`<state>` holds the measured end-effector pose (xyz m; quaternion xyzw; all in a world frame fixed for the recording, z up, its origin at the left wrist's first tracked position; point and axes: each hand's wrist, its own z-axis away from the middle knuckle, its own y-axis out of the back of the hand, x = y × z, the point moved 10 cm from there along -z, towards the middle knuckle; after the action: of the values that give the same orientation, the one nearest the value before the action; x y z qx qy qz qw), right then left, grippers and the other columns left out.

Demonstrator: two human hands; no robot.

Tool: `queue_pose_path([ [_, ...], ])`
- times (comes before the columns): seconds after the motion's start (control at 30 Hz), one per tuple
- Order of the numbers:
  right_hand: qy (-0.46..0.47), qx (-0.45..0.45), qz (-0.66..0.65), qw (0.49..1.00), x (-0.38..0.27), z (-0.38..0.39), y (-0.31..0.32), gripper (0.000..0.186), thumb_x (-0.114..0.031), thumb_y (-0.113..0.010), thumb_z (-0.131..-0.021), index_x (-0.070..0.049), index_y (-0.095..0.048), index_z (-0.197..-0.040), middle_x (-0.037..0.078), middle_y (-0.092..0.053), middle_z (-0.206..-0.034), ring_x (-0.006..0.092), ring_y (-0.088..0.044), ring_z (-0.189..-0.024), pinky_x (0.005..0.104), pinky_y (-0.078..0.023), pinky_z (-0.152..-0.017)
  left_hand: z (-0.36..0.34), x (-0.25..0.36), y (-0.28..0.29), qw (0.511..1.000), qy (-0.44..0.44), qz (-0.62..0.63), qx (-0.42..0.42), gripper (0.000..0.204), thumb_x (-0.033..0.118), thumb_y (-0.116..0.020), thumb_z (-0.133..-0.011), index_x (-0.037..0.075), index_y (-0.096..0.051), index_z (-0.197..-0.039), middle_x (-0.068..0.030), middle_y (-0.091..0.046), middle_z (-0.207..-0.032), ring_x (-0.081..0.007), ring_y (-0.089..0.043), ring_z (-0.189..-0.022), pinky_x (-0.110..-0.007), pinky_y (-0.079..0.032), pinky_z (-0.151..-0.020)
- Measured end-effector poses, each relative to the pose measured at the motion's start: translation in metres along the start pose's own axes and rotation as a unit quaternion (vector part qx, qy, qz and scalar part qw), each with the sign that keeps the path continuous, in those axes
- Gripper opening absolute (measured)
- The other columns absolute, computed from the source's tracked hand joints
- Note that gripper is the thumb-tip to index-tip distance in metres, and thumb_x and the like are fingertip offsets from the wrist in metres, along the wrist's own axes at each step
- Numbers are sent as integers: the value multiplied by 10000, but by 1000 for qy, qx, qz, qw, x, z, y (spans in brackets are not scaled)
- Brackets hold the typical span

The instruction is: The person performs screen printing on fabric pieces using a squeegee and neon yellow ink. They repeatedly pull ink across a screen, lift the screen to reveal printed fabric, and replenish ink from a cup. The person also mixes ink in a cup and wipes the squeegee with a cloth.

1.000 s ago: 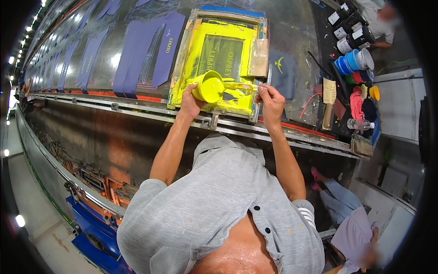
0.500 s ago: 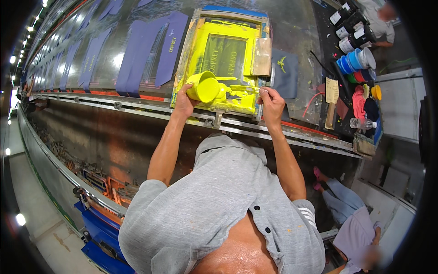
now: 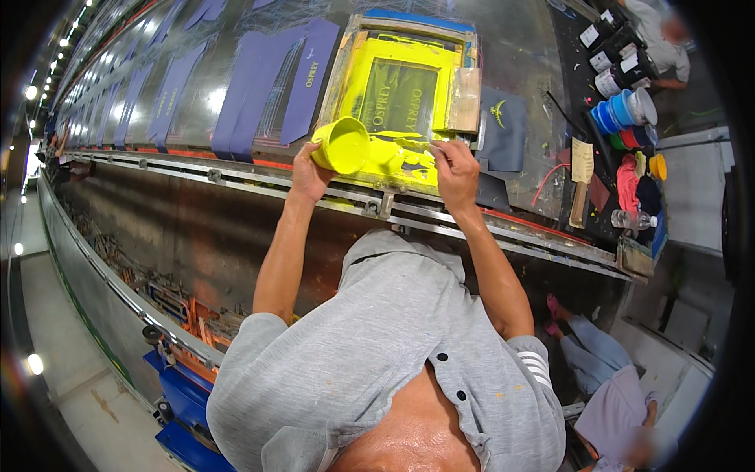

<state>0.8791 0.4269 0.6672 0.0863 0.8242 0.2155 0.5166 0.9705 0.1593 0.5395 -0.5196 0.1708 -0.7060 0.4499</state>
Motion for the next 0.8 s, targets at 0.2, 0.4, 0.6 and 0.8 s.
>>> queue_pose_path([
  [0.2, 177, -20, 85, 980, -67, -3, -20, 160, -5, -658, -792, -39, -665, -948, 117, -613, -856, 288, -627, -754, 367, -500, -632, 3, -52, -8, 990, 85, 108, -8, 535, 393, -503, -860, 71, -552, -1284, -134, -587, -1283, -334, -563, -1171, -524, -441, -980],
  [0.4, 207, -47, 171, 962, -79, 11, -32, 129, 13, -629, -760, -37, -617, -878, 99, -548, -784, 270, -590, -735, 373, -491, -593, 3, -73, -33, 980, 61, 188, -11, 587, 446, -477, -872, 94, -484, -1342, -139, -511, -1366, -353, -502, -1243, -572, -399, -1035],
  [0.6, 204, -55, 174, 962, -81, 33, -37, 154, 11, -637, -742, -34, -617, -889, 93, -533, -780, 259, -580, -718, 360, -485, -580, -15, -64, -26, 990, 3, 139, 26, 547, 439, -431, -894, 111, -498, -1327, -125, -529, -1342, -327, -516, -1230, -557, -423, -1012],
  [0.8, 215, -97, 185, 954, -57, 60, -57, 201, 0, -622, -747, -8, -633, -947, 105, -546, -814, 257, -589, -733, 349, -499, -603, -20, -34, -16, 988, -37, 147, 33, 564, 456, -396, -909, 104, -488, -1340, -134, -523, -1350, -347, -506, -1239, -583, -409, -1012],
])
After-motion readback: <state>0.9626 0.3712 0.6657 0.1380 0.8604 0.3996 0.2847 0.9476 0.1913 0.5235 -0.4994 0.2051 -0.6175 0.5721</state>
